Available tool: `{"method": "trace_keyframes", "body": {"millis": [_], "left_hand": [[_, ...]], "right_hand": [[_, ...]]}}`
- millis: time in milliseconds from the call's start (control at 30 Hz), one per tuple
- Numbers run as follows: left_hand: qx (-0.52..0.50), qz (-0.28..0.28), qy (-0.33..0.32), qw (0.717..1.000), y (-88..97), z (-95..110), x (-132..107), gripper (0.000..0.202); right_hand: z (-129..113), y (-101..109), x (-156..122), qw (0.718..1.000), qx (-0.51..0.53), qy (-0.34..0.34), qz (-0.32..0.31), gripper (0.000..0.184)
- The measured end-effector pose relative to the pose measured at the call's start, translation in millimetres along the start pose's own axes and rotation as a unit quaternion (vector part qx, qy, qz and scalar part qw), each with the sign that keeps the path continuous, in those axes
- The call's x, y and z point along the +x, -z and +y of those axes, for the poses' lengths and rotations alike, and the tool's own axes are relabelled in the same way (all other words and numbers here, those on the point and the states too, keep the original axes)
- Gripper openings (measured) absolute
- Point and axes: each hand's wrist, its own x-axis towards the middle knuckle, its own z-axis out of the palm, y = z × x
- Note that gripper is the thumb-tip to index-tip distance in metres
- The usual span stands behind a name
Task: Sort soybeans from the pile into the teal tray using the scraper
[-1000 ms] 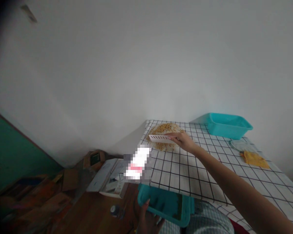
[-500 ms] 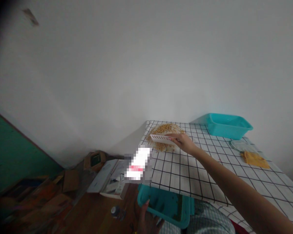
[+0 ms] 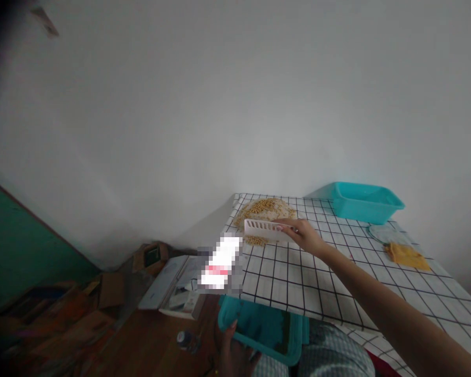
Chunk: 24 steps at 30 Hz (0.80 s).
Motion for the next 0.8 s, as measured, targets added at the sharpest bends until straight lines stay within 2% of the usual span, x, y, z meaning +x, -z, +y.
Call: {"method": "trace_keyframes", "body": {"millis": [167,300,433,533,800], "left_hand": [[-0.008,0.019,-0.014,1.0,0.3,1.9,-8.3,0.059],[-0.019,0.034,-0.014,0.999,8.9,2.0,-8.3,0.057],[-0.016,0.011,-0.004,1.0,15.9,2.3,-6.3,0.057],[-0.013,-0.003,0.012,1.0,15.0,4.1,-8.7,0.06],[-0.025,0.007,0.022,0.999,9.8,11.3,-17.0,0.063]], "right_hand": [[6.2,-7.3,-6.3,1.0,-0.008,-0.023,0.007,0.034],[3.0,-5.4,-16.1,1.0,0.006,-0.017,0.0,0.033],[-1.8,-0.5,-25.0,1.0,0.015,-0.022,-0.004,0.032],[-4.1,1.3,-30.8,1.0,0.016,-0.026,0.002,0.032],[-14.1,2.5,-48.8,0.999,-0.005,-0.025,0.027,0.031]]}}
